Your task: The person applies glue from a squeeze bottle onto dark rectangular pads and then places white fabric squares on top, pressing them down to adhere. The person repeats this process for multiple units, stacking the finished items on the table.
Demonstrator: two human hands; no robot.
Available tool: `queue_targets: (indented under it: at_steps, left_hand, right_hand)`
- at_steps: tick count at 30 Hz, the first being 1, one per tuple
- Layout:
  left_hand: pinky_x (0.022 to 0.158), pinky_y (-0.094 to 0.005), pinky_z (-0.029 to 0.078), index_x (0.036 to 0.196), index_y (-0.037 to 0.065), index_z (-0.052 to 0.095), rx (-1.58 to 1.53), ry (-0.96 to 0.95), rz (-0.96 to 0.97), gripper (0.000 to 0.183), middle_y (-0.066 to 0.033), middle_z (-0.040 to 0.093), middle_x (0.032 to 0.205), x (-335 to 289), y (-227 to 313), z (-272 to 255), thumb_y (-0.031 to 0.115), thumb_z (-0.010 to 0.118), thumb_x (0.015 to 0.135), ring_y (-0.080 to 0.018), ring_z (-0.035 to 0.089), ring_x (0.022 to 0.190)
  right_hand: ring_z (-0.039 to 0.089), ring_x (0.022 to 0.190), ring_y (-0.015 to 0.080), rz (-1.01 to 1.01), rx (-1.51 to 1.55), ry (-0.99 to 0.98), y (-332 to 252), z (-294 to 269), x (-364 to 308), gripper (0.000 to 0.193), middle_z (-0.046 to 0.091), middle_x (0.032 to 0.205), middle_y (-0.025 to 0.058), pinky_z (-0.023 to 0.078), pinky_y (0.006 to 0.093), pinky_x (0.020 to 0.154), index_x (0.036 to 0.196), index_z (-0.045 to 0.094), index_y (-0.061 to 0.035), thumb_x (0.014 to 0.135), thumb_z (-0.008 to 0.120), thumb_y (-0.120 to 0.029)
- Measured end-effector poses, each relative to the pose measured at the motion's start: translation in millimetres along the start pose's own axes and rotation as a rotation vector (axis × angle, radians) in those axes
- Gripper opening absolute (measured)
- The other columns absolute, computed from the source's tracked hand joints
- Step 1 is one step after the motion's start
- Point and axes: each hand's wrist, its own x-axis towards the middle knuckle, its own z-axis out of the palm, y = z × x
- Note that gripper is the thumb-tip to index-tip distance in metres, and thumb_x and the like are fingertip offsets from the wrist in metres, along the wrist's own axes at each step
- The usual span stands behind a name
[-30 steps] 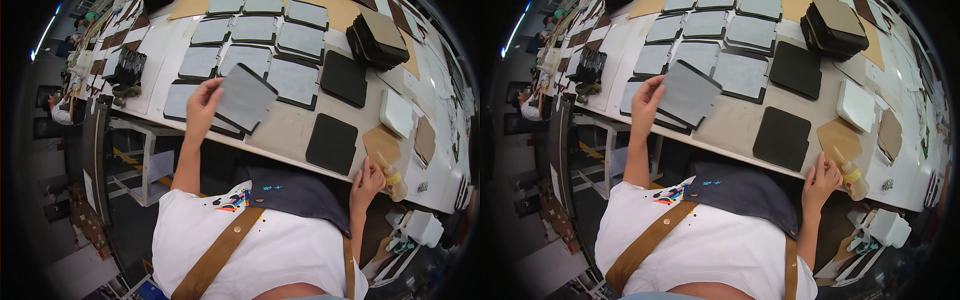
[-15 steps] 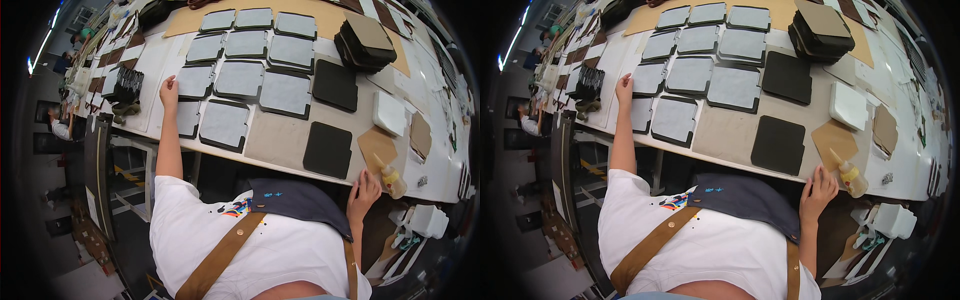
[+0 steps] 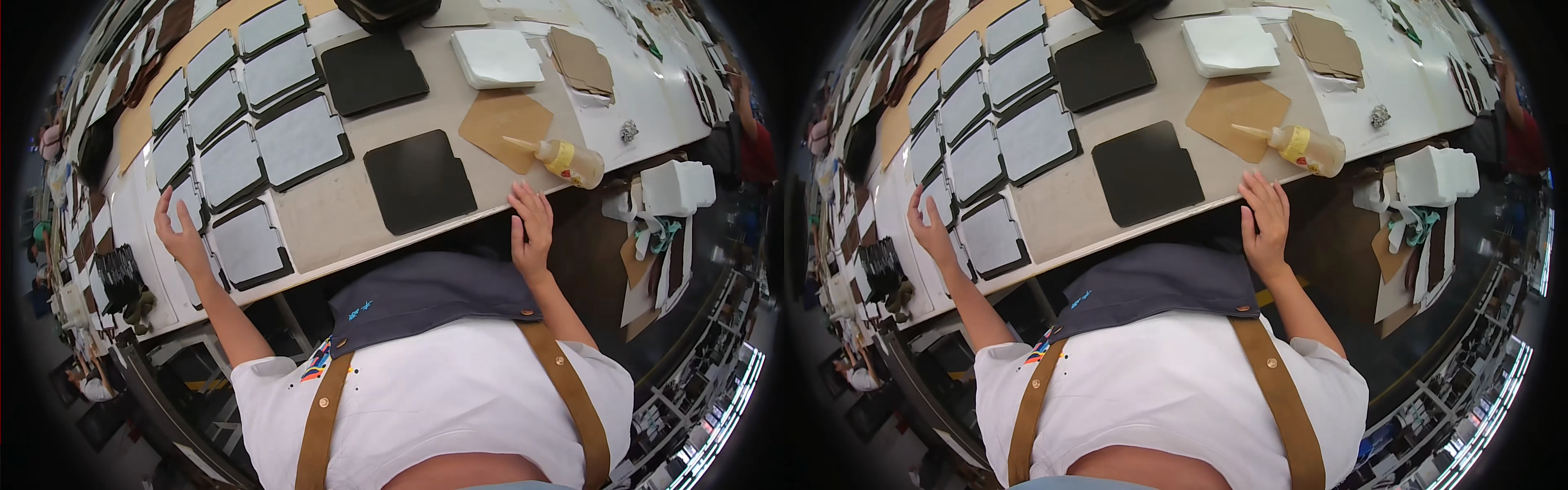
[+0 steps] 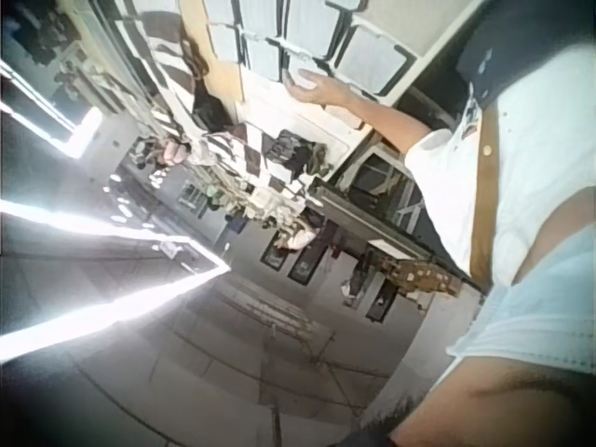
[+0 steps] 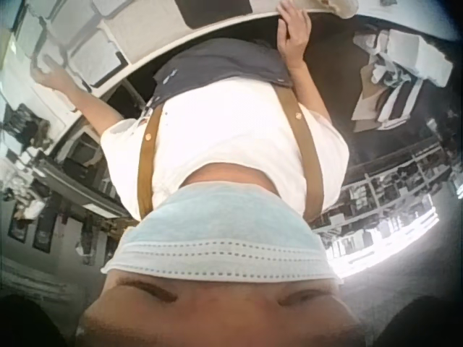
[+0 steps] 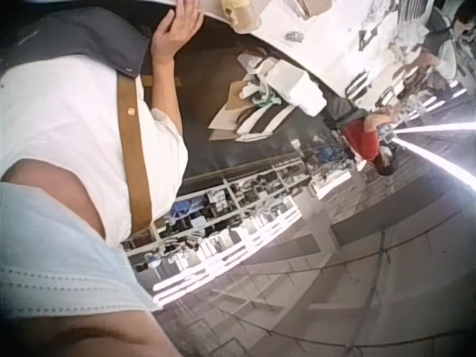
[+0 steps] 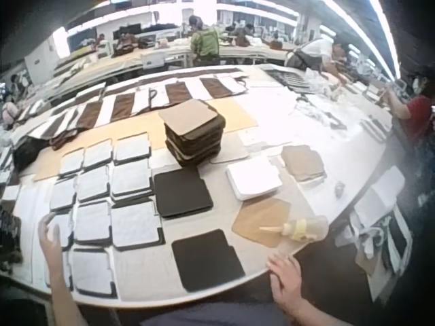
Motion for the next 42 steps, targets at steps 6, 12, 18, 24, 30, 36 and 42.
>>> queue_targets:
  at_steps: [6, 12, 18, 24, 30, 36, 42]
  left_hand:
    - [0.111, -0.0375, 0.035, 0.126, 0.005, 0.064, -0.158, -0.105, 0.071, 0.029, -0.0071, 0.061, 0.130, -19, 72, 23, 0.012, 0.059, 0.099, -0.0216, 0.052, 0.125]
    - [0.109, -0.0364, 0.036, 0.124, 0.006, 0.064, -0.246, -0.225, 0.089, 0.027, -0.0087, 0.061, 0.132, -46, 120, 47, 0.009, 0.058, 0.098, -0.0227, 0.052, 0.126]
    - [0.107, -0.0363, 0.038, 0.119, 0.006, 0.067, -0.406, -0.311, 0.079, 0.025, -0.0085, 0.064, 0.125, -75, 145, 69, 0.005, 0.061, 0.094, -0.0240, 0.054, 0.122]
    - [0.106, -0.0392, 0.037, 0.116, 0.008, 0.069, -0.310, -0.497, 0.326, 0.030, -0.0074, 0.064, 0.127, -103, 174, 89, 0.001, 0.064, 0.087, -0.0277, 0.055, 0.122]
    - [0.105, -0.0447, 0.036, 0.113, 0.011, 0.071, -0.226, -0.527, 0.465, 0.032, -0.0029, 0.065, 0.126, -123, 188, 97, 0.004, 0.070, 0.082, -0.0296, 0.052, 0.124]
    - [0.107, -0.0463, 0.033, 0.112, 0.012, 0.073, -0.188, -0.518, 0.516, 0.030, -0.0027, 0.065, 0.130, -128, 180, 102, 0.004, 0.070, 0.083, -0.0292, 0.051, 0.127]
    - [0.107, -0.0451, 0.032, 0.107, 0.012, 0.073, -0.215, -0.470, 0.434, 0.026, -0.0020, 0.067, 0.123, -125, 176, 97, 0.003, 0.069, 0.083, -0.0281, 0.052, 0.124]
  right_hand:
    - [0.065, 0.104, 0.0181, 0.675, 0.939, 0.277, 8, -34, 21, 0.029, 0.071, 0.109, 0.0143, 0.050, 0.0313, 0.092, 0.112, 0.066, 0.0060, 0.106, 0.049, -0.017]
    - [0.066, 0.091, 0.0173, 0.857, 1.223, 0.298, 5, -52, 43, 0.028, 0.070, 0.101, 0.0134, 0.053, 0.0315, 0.088, 0.112, 0.065, 0.0058, 0.105, 0.052, -0.018]
    - [0.056, 0.095, 0.0155, 0.418, 0.172, 0.573, 72, -58, 41, 0.034, 0.060, 0.106, 0.0079, 0.044, 0.0295, 0.092, 0.119, 0.061, 0.0019, 0.100, 0.064, -0.026]
    - [0.053, 0.116, 0.0226, 0.669, 0.342, 0.099, 109, -64, 45, 0.070, 0.054, 0.128, 0.0142, 0.039, 0.0356, 0.103, 0.139, 0.050, 0.0043, 0.096, 0.064, -0.050]
    - [0.057, 0.113, 0.0192, 0.642, 0.851, 0.352, 102, -68, 50, 0.051, 0.054, 0.131, 0.0091, 0.045, 0.0320, 0.100, 0.134, 0.052, -0.0072, 0.095, 0.070, -0.035]
    - [0.056, 0.115, 0.0187, 0.406, 0.781, 0.321, 8, -63, 83, 0.072, 0.054, 0.126, 0.0068, 0.047, 0.0323, 0.101, 0.138, 0.048, -0.0090, 0.081, 0.084, -0.036]
    - [0.056, 0.118, 0.0223, 0.243, 0.642, 0.223, -22, -27, 82, 0.071, 0.055, 0.125, 0.0101, 0.044, 0.0360, 0.105, 0.133, 0.047, -0.0056, 0.077, 0.088, -0.020]
